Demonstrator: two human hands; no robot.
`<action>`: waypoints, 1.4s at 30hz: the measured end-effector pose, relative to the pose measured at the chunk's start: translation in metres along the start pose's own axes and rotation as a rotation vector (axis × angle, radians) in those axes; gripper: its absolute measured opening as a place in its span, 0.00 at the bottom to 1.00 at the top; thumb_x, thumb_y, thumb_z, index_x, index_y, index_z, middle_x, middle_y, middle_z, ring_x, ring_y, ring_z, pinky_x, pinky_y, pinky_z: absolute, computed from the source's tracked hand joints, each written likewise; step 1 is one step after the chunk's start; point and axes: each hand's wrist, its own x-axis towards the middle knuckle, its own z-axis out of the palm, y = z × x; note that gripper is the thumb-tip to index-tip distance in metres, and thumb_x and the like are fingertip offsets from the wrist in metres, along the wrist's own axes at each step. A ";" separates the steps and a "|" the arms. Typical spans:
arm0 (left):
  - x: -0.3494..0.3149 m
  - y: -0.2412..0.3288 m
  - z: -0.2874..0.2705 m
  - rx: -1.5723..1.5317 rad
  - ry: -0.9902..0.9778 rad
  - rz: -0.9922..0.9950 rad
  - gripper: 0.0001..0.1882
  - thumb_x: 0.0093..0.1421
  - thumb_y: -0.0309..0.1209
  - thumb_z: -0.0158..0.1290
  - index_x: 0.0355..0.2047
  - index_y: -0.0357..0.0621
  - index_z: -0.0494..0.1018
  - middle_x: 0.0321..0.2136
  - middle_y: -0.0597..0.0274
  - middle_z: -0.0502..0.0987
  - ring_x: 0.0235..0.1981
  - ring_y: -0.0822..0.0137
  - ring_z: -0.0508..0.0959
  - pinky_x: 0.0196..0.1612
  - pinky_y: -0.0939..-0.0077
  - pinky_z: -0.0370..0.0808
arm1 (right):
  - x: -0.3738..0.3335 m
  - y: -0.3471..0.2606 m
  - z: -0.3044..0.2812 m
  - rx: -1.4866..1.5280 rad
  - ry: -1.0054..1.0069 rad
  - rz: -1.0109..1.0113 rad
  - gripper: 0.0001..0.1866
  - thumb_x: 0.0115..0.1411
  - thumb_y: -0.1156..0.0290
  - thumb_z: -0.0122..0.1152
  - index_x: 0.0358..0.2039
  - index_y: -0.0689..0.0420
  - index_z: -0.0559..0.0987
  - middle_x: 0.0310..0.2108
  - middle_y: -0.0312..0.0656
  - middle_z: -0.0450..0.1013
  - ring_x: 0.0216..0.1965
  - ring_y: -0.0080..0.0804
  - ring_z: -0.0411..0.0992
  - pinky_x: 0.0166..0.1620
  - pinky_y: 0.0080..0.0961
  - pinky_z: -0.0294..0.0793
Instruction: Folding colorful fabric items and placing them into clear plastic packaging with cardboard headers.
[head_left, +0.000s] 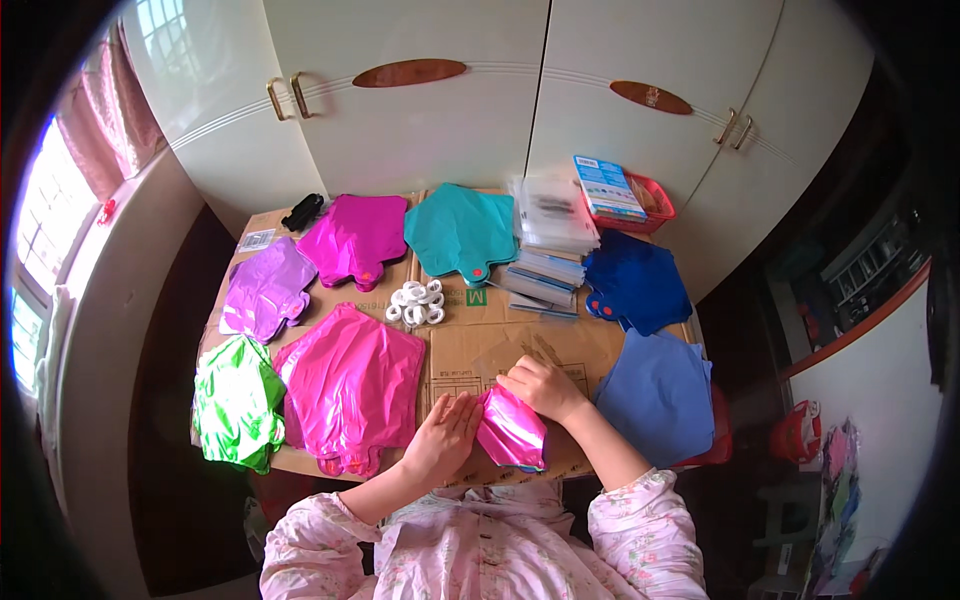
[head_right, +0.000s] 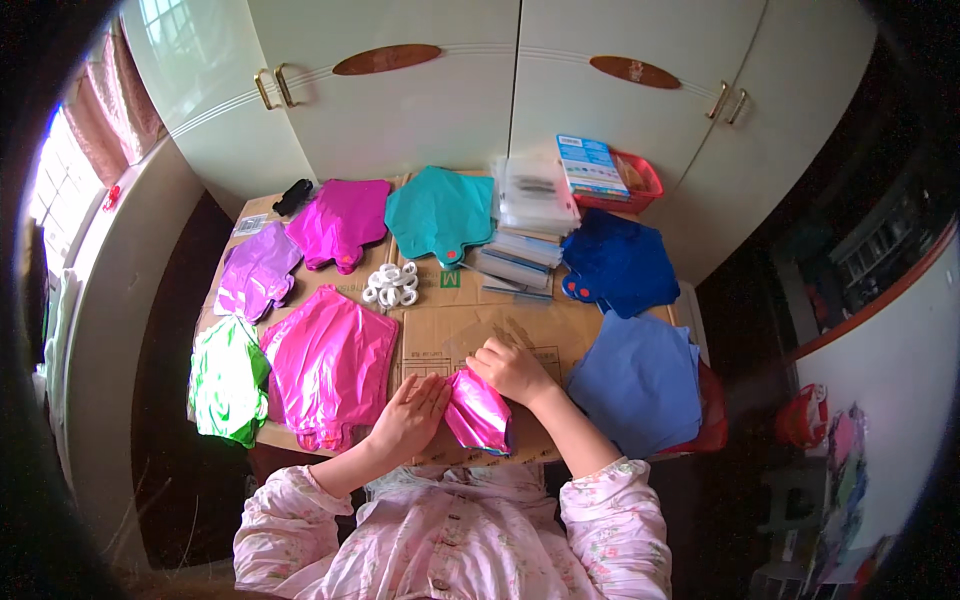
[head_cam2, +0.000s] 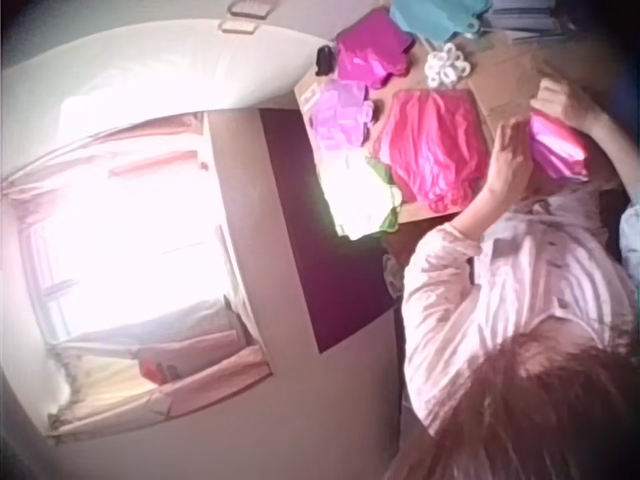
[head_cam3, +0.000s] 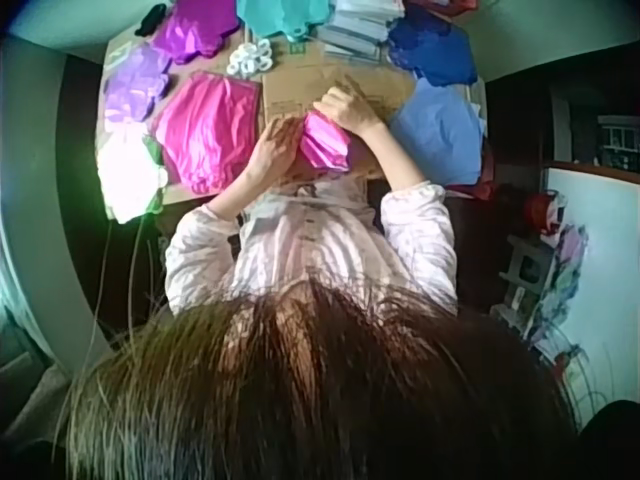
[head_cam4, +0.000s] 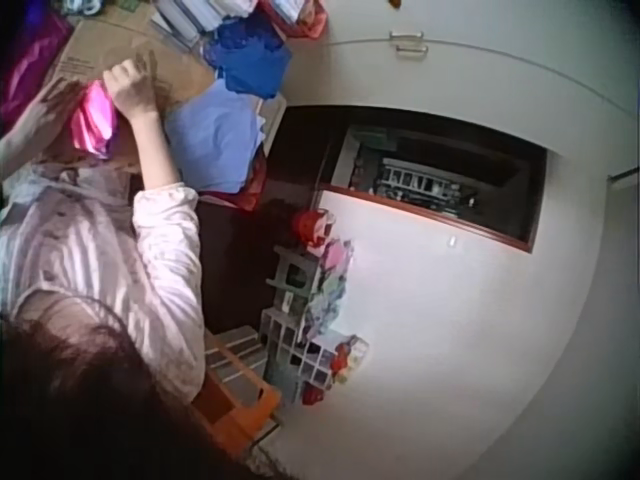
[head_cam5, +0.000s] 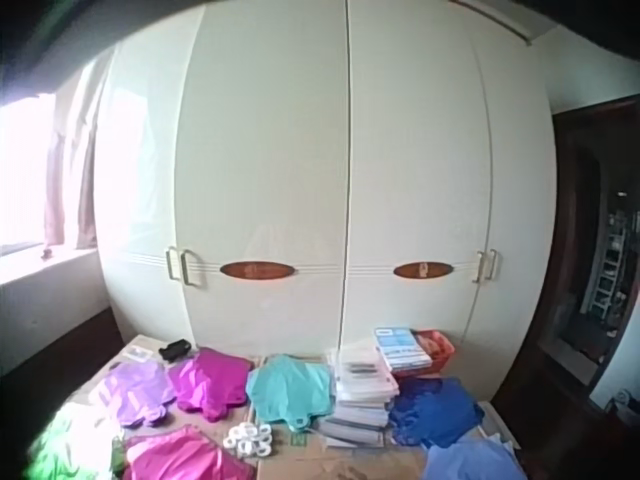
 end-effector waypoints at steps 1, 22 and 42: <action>0.000 0.000 0.000 0.010 -0.006 -0.001 0.29 0.59 0.33 0.42 0.60 0.31 0.61 0.59 0.49 0.67 0.63 0.58 0.62 0.66 0.55 0.53 | 0.000 0.000 0.000 0.022 -0.001 0.016 0.09 0.50 0.73 0.59 0.32 0.57 0.82 0.27 0.33 0.73 0.35 0.28 0.70 0.39 0.26 0.75; -0.002 0.006 0.002 -0.005 -0.014 -0.053 0.31 0.57 0.35 0.43 0.60 0.30 0.61 0.59 0.47 0.65 0.64 0.54 0.62 0.67 0.57 0.52 | -0.001 -0.046 -0.004 0.054 -0.351 0.143 0.32 0.63 0.56 0.51 0.61 0.63 0.63 0.64 0.48 0.57 0.67 0.41 0.52 0.67 0.41 0.50; -0.014 0.052 -0.010 -0.416 0.075 -0.071 0.40 0.56 0.50 0.53 0.57 0.25 0.62 0.59 0.38 0.63 0.63 0.47 0.62 0.66 0.55 0.54 | -0.003 -0.039 -0.001 0.093 -0.342 0.131 0.32 0.61 0.59 0.50 0.62 0.63 0.62 0.66 0.47 0.56 0.68 0.38 0.52 0.68 0.37 0.48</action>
